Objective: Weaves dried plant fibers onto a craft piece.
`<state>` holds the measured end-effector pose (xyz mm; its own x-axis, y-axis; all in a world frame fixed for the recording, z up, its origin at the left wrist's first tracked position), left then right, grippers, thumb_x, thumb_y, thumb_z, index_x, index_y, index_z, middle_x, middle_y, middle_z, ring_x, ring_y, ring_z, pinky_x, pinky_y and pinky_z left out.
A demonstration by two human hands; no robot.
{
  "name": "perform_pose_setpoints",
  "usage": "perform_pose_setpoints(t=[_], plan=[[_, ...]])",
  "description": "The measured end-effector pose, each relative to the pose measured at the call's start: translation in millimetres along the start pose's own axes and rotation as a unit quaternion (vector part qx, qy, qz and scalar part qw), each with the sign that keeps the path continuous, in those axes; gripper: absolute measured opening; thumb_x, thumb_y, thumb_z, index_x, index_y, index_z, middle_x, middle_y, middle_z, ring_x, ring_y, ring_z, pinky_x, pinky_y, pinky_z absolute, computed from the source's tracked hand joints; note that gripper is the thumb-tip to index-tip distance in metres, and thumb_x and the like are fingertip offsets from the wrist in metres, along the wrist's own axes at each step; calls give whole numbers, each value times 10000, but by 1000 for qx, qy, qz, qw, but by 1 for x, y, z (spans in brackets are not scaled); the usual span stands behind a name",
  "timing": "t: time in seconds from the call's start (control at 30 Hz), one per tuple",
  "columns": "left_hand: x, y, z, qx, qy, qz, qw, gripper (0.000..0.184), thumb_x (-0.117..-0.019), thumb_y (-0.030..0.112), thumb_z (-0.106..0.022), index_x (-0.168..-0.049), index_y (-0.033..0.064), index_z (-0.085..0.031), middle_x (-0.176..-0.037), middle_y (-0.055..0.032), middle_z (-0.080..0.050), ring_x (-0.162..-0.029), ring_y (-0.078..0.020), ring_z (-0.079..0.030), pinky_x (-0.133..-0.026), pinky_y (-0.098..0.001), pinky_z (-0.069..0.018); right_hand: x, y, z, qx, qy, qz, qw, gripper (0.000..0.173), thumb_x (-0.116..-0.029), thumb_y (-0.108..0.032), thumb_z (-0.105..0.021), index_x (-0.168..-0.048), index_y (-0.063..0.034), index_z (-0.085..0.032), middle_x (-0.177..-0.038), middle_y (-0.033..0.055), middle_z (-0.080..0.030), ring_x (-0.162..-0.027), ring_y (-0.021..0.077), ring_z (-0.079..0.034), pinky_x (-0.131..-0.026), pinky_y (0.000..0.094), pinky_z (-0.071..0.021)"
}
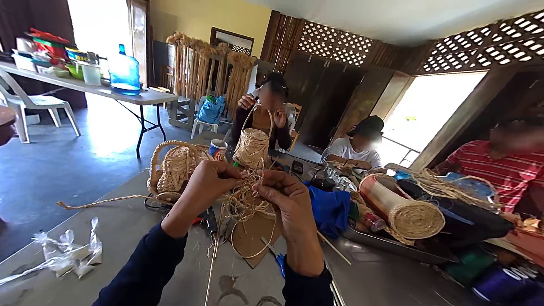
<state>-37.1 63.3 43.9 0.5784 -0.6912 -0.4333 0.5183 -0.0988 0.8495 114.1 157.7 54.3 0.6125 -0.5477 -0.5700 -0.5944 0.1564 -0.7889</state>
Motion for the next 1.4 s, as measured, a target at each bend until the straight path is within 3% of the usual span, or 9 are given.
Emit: perform_pose_setpoints(t=[0.6,0.8,0.9,0.97,1.03,1.1,1.13,1.23,1.4], plan=[[-1,-2,2,64,19,13,998,89,-860,-41,-752,-876,46,-750,-789,12,-712,-700,-24,-640,-671,-197,-537,-4,2,5,27,10,5,1000,167,-861,173,-597,-921,47,-688,-836,74,-726,-714,109,-712,-706,267,-631],[-1,-4,5,44,30,18,998,79,-872,-36,-744,-882,42,-749,-790,9,-709,-703,-27,-640,-675,-202,-536,-5,2,8,86,-5,17,996,149,-854,145,-613,-918,31,-684,-824,41,-712,-704,67,-682,-677,226,-602],[0,-3,17,-10,58,16,998,63,-876,-3,-759,-900,54,-758,-817,1,-720,-728,-41,-647,-704,-244,-542,-6,1,19,224,-77,-24,971,112,-897,64,-631,-996,46,-681,-854,31,-703,-713,48,-669,-685,216,-586],[0,-1,28,-46,76,14,996,55,-881,18,-766,-914,62,-761,-830,-9,-721,-736,-59,-647,-720,-279,-542,-6,-6,38,352,-53,-18,934,264,-940,-52,-669,-1182,51,-679,-963,85,-725,-822,102,-688,-752,275,-577],[4,4,38,-66,86,9,994,57,-881,23,-766,-921,64,-763,-832,-14,-721,-737,-58,-647,-721,-283,-543,-6,-21,63,443,37,20,895,483,-937,-83,-675,-1389,54,-572,-1180,211,-698,-1044,269,-702,-888,419,-585],[8,10,47,-71,85,-5,994,60,-872,22,-766,-914,65,-760,-831,-8,-724,-743,-47,-653,-728,-269,-548,-10,-32,75,484,95,39,869,691,-923,-30,-640,-1553,40,-365,-1283,270,-649,-1139,357,-670,-925,481,-559],[10,12,51,-73,86,-18,993,62,-867,20,-766,-906,67,-759,-825,-2,-724,-735,-38,-654,-719,-255,-551,-17,-35,75,501,105,33,858,751,-932,-23,-637,-1590,33,-279,-1246,266,-665,-1102,349,-683,-912,475,-561],[17,20,56,-86,78,-69,991,52,-848,41,-746,-891,69,-757,-805,21,-719,-710,-2,-647,-685,-209,-550,-56,-31,61,543,64,-22,837,883,-953,-49,-668,-1626,19,-100,-950,210,-705,-859,299,-704,-830,484,-562],[24,30,49,-91,62,-87,990,62,-839,72,-714,-878,94,-757,-787,44,-714,-677,20,-637,-636,-182,-536,-113,6,49,471,-2,-146,870,959,-989,-77,-648,-1638,-70,59,-806,160,-645,-633,183,-664,-693,355,-595]])
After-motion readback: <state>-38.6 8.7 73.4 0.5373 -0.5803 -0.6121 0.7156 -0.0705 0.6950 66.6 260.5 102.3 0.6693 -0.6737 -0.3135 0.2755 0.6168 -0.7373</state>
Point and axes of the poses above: each hand's wrist, its own x-axis away from the middle knuckle, its own z-axis out of the back of the hand, y = z × x, the point moved 7 cm from there along -x, towards the middle knuckle
